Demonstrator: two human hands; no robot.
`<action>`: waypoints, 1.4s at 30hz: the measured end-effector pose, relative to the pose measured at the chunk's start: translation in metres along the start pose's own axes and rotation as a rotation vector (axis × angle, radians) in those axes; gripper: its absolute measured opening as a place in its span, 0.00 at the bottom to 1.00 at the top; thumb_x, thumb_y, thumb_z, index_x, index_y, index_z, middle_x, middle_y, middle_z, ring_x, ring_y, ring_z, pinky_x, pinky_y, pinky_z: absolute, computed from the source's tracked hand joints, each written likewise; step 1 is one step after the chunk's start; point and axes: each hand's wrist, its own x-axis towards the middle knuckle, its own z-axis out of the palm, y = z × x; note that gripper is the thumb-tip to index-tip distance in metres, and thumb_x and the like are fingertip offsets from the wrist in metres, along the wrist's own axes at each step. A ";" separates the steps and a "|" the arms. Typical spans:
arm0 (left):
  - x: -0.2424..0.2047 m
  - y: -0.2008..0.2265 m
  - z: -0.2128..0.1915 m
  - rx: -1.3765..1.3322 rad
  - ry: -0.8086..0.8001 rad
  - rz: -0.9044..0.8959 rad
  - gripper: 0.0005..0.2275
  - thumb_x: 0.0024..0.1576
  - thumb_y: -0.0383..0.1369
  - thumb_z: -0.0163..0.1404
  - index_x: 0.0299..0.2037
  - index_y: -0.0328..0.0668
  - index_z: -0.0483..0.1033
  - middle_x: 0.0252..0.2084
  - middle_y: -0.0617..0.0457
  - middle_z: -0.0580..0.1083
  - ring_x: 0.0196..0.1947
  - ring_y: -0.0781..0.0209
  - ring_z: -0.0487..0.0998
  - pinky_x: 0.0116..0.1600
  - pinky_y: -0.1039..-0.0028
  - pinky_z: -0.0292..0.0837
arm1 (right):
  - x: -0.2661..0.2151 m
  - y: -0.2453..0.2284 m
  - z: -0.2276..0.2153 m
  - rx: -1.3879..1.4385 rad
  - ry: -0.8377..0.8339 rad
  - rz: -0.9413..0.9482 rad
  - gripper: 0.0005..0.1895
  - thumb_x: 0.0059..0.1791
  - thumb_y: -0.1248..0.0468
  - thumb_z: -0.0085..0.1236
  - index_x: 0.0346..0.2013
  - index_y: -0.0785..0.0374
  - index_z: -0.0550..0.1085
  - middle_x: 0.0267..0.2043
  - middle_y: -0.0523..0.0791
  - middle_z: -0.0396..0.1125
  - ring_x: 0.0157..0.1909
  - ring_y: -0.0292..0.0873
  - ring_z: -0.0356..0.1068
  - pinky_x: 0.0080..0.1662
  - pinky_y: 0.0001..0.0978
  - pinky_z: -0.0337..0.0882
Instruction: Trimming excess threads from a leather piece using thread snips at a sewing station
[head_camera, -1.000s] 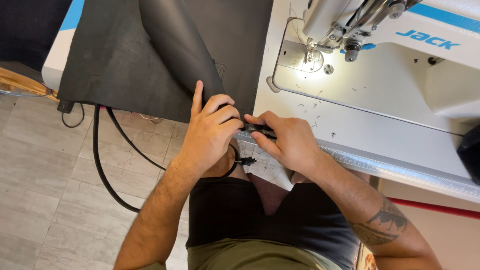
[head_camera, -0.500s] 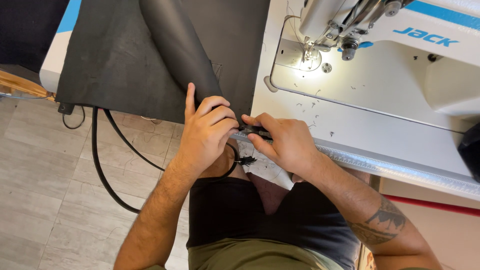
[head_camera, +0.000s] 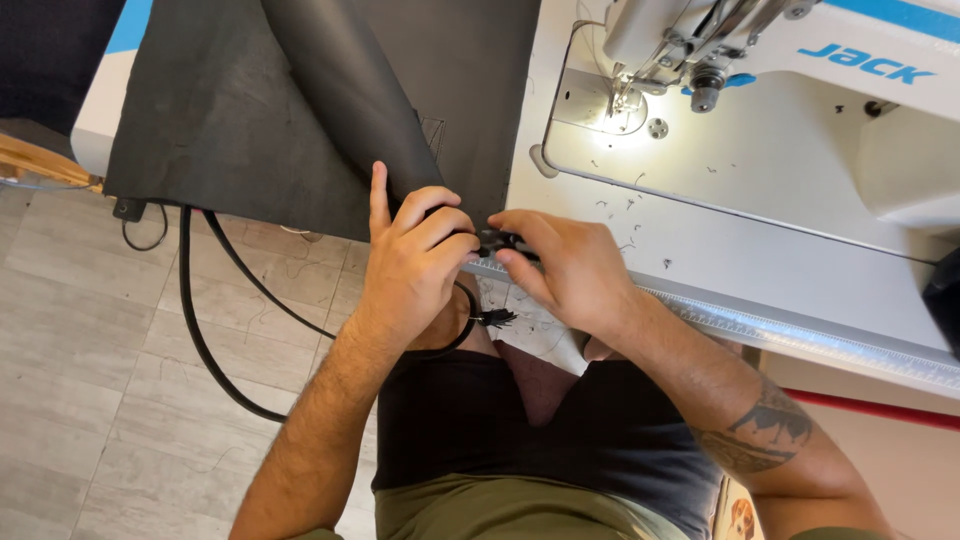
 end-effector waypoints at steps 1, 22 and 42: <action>0.000 0.000 0.000 -0.004 0.005 0.001 0.09 0.64 0.37 0.52 0.32 0.48 0.77 0.37 0.57 0.73 0.55 0.53 0.72 0.72 0.27 0.33 | 0.001 0.000 -0.002 -0.016 0.023 -0.034 0.16 0.57 0.52 0.47 0.52 0.57 0.73 0.40 0.46 0.76 0.39 0.55 0.78 0.37 0.45 0.77; 0.002 -0.002 -0.004 -0.012 0.002 0.032 0.12 0.67 0.40 0.49 0.33 0.46 0.76 0.38 0.55 0.73 0.55 0.52 0.72 0.72 0.29 0.33 | -0.004 0.014 -0.005 -0.218 0.053 -0.146 0.15 0.59 0.55 0.47 0.49 0.63 0.73 0.32 0.46 0.64 0.34 0.52 0.71 0.37 0.44 0.72; -0.002 -0.002 0.001 -0.021 -0.026 -0.002 0.11 0.67 0.39 0.50 0.34 0.44 0.76 0.38 0.54 0.73 0.54 0.50 0.73 0.72 0.27 0.36 | 0.006 0.010 0.000 -0.479 0.049 -0.325 0.11 0.55 0.58 0.49 0.33 0.60 0.71 0.26 0.43 0.61 0.30 0.46 0.66 0.32 0.36 0.68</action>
